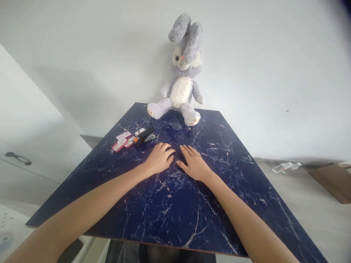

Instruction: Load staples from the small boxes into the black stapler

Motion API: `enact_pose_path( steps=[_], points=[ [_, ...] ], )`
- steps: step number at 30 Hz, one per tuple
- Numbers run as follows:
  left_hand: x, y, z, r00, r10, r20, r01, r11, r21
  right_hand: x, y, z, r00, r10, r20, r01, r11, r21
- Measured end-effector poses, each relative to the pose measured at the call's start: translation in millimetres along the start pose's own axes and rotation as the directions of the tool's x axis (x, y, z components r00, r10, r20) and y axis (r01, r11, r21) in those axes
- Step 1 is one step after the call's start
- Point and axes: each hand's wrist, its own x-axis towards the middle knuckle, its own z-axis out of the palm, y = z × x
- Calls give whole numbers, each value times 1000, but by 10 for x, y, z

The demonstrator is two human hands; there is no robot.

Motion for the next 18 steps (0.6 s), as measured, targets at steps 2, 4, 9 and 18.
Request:
enact_pose_path(
  steps=[2, 4, 9, 18],
  points=[
    [0, -1, 2, 1000, -1, -2, 1, 1000, 12, 2, -3, -3, 1000, 1, 7, -1, 1000, -1],
    [1, -3, 6, 1000, 4, -3, -4, 1000, 16, 2, -9, -18, 1000, 6, 19, -6, 1000, -4],
    [3, -1, -1, 1000, 2, 0, -2, 1000, 10, -3, -30, -61, 999, 7, 48, -6, 1000, -30],
    [5, -2, -13, 1000, 0, 10, 0, 1000, 21, -8, -26, -65, 998, 5, 56, -3, 999, -33]
  ],
)
